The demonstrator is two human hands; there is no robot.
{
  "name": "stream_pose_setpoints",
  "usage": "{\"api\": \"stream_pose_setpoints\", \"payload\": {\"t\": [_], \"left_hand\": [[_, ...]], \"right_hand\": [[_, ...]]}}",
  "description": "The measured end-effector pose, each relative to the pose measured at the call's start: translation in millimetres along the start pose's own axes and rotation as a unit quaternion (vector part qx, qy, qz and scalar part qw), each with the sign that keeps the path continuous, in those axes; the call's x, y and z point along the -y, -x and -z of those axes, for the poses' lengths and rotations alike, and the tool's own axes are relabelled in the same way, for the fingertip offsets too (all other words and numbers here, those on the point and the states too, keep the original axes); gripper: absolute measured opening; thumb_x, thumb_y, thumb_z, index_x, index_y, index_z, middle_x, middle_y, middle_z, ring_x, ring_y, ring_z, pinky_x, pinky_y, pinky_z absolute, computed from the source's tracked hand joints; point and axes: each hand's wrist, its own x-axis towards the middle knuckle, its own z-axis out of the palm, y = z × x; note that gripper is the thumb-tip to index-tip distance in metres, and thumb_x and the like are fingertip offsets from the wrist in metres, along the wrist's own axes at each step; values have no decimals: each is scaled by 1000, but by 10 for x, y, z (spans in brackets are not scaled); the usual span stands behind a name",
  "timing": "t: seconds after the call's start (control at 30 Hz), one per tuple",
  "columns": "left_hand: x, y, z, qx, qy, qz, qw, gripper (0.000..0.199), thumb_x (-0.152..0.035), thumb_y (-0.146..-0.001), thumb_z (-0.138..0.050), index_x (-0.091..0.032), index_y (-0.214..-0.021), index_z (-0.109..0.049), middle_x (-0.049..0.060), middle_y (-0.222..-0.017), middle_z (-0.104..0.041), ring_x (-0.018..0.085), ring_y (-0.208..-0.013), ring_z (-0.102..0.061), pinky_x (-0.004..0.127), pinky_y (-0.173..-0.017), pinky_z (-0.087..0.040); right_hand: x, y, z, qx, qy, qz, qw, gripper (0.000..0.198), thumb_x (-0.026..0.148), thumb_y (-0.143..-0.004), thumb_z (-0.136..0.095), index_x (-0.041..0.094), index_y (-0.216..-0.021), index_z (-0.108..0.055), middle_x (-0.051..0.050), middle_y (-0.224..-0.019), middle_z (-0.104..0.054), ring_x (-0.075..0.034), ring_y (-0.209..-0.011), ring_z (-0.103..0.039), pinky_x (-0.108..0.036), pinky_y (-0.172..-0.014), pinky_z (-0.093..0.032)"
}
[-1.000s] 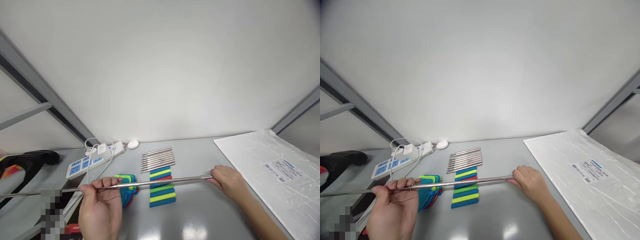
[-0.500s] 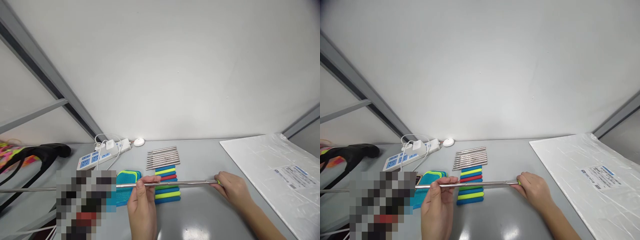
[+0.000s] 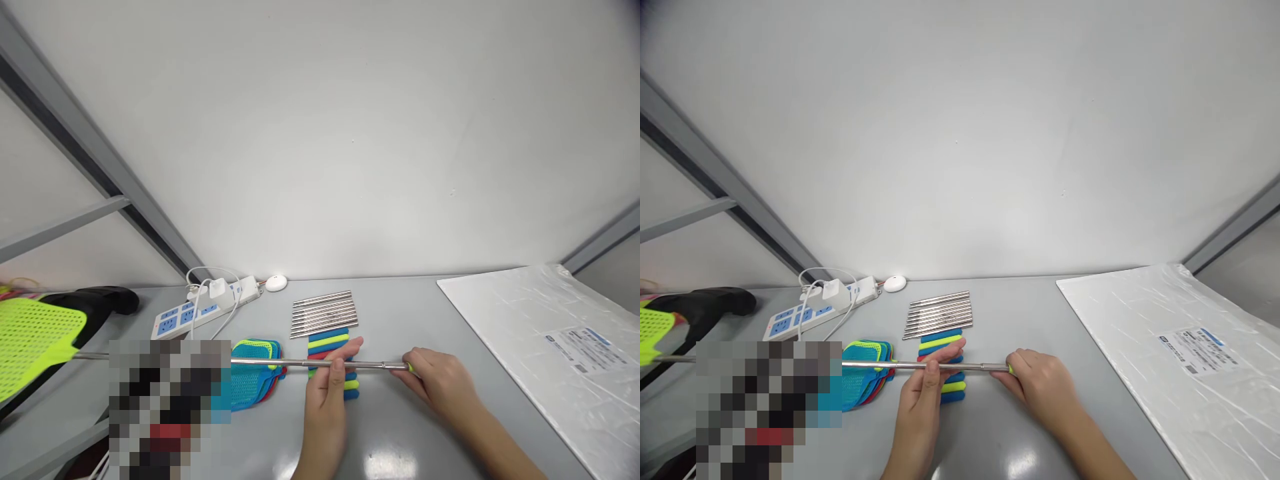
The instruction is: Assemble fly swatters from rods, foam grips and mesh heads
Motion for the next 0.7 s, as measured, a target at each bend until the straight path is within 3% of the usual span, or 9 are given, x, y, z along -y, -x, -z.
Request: {"api": "stream_pose_setpoints", "payload": {"t": [0.13, 0.27, 0.5, 0.57, 0.7], "left_hand": [[-157, -56, 205, 2, 27, -23, 999, 47, -57, -89, -54, -20, -111, -70, 12, -115, -70, 25, -105, -64, 35, -94, -47], [-378, -166, 473, -72, 147, -89, 982, 49, -60, -93, -43, -20, -112, -64, 10, -103, -72, 22, -91, -66, 37, -92, -48], [-874, -390, 1020, -212, 236, -186, 930, 52, -65, -91, -38, -21, -104, -64, 6, -86, -69, 18, -70, -62, 39, -80, -53], [-967, -438, 1164, -257, 276, -183, 908, 56, -66, -92, -33, -20, -99, -64, 4, -84, -67, 16, -63, -58, 39, -76, -53], [-1023, -588, 1415, -318, 361, -104, 870, 62, -64, -95, -24, -16, -84, -61, 1, -76, -60, 12, -56, -49, 36, -72, -52]], "right_hand": [[-107, 58, -14, 7, -23, -6, 1000, 36, 39, -100, -43, 21, -70, -49, 5, -56, -47, -10, -47, -42, -24, -48, -26], [-311, 197, -36, 6, -36, -19, 999, 33, 38, -98, -46, 21, -70, -47, 5, -55, -45, -10, -46, -40, -23, -49, -27], [-580, 344, 2, 4, -8, -47, 999, 33, 46, -92, -55, 21, -71, -48, 5, -54, -44, -10, -45, -42, -24, -49, -28], [-622, 366, -4, 10, 5, -53, 999, 35, 49, -91, -55, 21, -71, -48, 5, -54, -44, -10, -45, -43, -24, -49, -29], [-651, 397, -45, 24, 21, -39, 999, 38, 51, -89, -57, 21, -69, -46, 6, -52, -44, -10, -44, -45, -24, -49, -28]]}}
